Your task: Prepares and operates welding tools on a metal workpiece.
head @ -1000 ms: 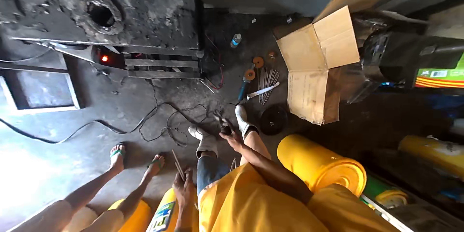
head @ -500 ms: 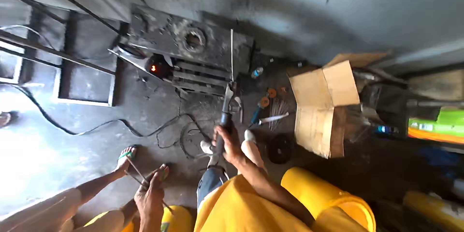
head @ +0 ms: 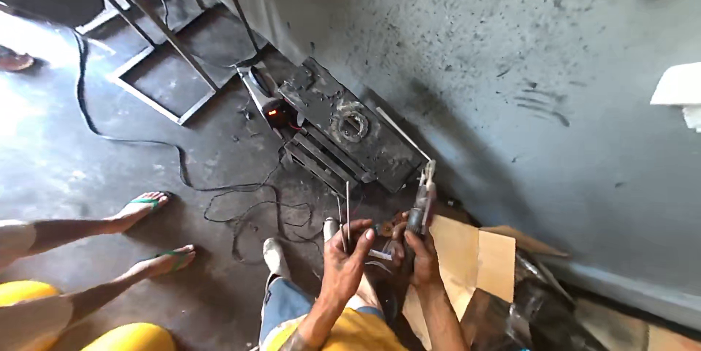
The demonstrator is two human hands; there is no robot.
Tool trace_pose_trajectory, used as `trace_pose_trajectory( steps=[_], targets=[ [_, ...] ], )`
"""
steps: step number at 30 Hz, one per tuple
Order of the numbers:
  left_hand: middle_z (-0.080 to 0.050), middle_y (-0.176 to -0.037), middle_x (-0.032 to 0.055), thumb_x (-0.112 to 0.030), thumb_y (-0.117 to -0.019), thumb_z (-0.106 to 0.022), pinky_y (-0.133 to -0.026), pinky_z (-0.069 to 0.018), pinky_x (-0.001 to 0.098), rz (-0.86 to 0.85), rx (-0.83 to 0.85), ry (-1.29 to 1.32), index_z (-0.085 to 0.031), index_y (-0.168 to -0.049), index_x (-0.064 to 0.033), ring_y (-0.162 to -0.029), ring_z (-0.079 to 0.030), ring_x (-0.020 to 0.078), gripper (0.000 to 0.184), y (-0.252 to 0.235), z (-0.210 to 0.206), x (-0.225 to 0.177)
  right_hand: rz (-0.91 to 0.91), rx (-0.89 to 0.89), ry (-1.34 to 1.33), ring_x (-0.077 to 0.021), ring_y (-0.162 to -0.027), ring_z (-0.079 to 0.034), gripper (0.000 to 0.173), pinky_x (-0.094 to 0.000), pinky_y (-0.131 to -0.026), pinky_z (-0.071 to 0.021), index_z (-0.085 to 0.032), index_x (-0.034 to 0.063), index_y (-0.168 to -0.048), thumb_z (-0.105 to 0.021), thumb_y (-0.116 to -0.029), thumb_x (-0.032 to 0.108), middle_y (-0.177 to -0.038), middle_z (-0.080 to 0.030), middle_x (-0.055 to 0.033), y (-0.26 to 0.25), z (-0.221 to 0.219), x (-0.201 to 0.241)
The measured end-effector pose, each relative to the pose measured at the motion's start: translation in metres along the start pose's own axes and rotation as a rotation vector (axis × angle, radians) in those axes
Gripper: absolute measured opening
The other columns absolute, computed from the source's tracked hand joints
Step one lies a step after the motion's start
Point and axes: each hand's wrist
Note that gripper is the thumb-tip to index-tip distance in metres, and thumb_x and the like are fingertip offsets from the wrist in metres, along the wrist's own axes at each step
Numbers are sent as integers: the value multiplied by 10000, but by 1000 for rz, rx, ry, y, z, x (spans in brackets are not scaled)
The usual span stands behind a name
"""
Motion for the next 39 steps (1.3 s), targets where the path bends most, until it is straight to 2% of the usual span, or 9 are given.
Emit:
trace_pose_trajectory(
  steps=[4,8,12,16,19,22,25,35,39],
  targets=[
    [-737,-979,9,-114,-997,-626,-665,-562,202,-158,-107,-36,-678,-1210,35,-737,-645,31,265,-12,-8,17,209,-64,349,-137,-593,-636,455,-312,-567,-595,-480,58,-1271,-732,-899,133,-845,-666,-55,-34,4,1],
    [-737,-1005,-15,-126,-1017,-609,-698,-566,191,-232,-215,11,-676,-1208,30,-778,-654,16,255,-23,-1,15,443,185,644,-236,-840,-734,546,-382,-740,-646,-435,127,-1391,-733,-946,229,-1213,-699,-121,-80,-7,43],
    [-744,-1011,-23,-105,-1014,-605,-727,-565,190,-236,-241,58,-681,-1197,31,-798,-660,13,241,-36,10,12,633,131,1065,-93,-806,-696,637,-316,-744,-634,-384,75,-1392,-759,-924,289,-1024,-691,39,-91,-20,114],
    [-752,-1026,36,-72,-999,-616,-749,-603,235,-141,-231,155,-667,-1206,69,-826,-701,63,256,-30,-5,22,385,106,1239,-49,-674,-646,424,-259,-603,-602,-514,12,-1260,-641,-984,307,-889,-667,49,-62,-21,123],
    [-753,-1095,67,-136,-997,-647,-813,-612,266,-56,-198,143,-672,-1241,46,-914,-720,99,305,-15,-23,46,158,158,1297,-80,-737,-655,578,-293,-652,-603,-506,-30,-1325,-572,-996,441,-951,-680,-17,-42,7,97],
    [-742,-1137,80,-186,-997,-659,-871,-605,288,-24,-186,133,-700,-1238,14,-986,-714,130,316,-4,-32,73,139,235,1367,-65,-745,-680,555,-265,-673,-619,-523,-37,-1328,-613,-1005,405,-945,-704,-34,-34,24,61],
    [-754,-1059,72,-139,-996,-652,-831,-607,277,-19,-219,135,-730,-1152,18,-909,-716,117,234,-5,-28,96,159,259,1390,-38,-700,-661,554,-237,-639,-611,-527,-37,-1346,-624,-1006,390,-927,-696,-37,-36,32,37],
    [-724,-823,-6,-161,-1022,-615,-645,-562,233,75,-251,52,-748,-1094,-34,-679,-652,57,197,-55,-20,138,322,373,1608,-92,-1188,-657,596,-261,-1011,-548,-449,-86,-1482,-554,-1036,294,-1346,-652,-167,-90,50,21],
    [-755,-986,11,-187,-986,-671,-735,-602,267,116,-291,20,-741,-1160,-55,-792,-702,76,229,-66,-26,148,363,358,1663,-127,-1230,-644,602,-275,-1048,-526,-460,-86,-1480,-578,-1030,296,-1378,-633,-185,-99,63,19]
  ],
)
Point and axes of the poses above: each hand's wrist, its own y-axis away from the middle knuckle, its own z-axis out of the back of the hand, x = y × z
